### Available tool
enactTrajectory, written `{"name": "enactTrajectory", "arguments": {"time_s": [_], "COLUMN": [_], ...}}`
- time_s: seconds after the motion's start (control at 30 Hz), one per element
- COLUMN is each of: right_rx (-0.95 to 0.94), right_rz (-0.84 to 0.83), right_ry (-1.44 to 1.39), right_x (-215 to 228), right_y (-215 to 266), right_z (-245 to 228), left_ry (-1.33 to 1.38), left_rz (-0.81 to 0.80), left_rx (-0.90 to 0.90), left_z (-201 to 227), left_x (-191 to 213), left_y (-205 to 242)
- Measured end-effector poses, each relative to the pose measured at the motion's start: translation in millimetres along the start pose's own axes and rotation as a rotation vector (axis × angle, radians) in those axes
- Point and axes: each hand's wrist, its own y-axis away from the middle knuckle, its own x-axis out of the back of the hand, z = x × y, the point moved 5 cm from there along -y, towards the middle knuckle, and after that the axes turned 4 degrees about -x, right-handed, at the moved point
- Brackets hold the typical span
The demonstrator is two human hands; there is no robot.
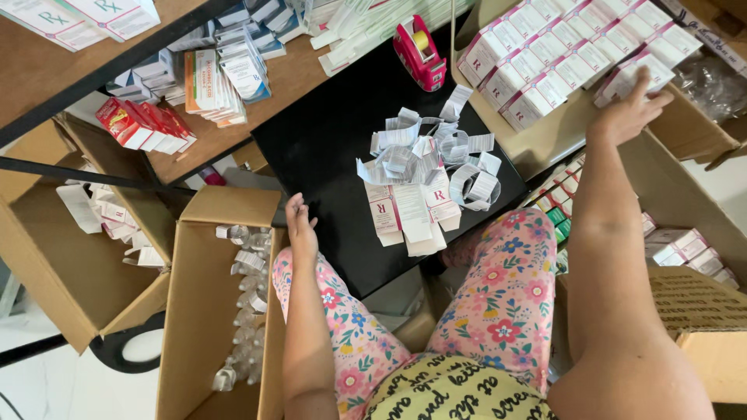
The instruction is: The person sits on the floor and repeatedly picks up small clear bottles and white boxes, places the bottles into the boxes, and sets the filled boxes aside. The person also moves stacks of empty boxes and labels around the workspace.
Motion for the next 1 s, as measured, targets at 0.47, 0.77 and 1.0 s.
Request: {"name": "enactTrajectory", "arguments": {"time_s": [0.47, 0.77, 1.0], "right_rx": [0.583, -0.053, -0.034], "right_rz": [-0.073, -0.221, -0.517], "right_ry": [0.478, 0.044, -0.286], "right_x": [14.9, 16.0, 10.0], "right_y": [54.0, 64.0, 65.7], "right_z": [-42.5, -77.3, -80.0], "left_ry": [-0.002, 0.022, 0.033], "left_rz": [-0.010, -0.016, 0.002], "left_rx": [-0.022, -0.053, -0.043], "left_z": [3.1, 0.1, -9.9], "left_x": [-4.9, 1.8, 3.1], "left_y": [3.1, 9.2, 4.8]}}
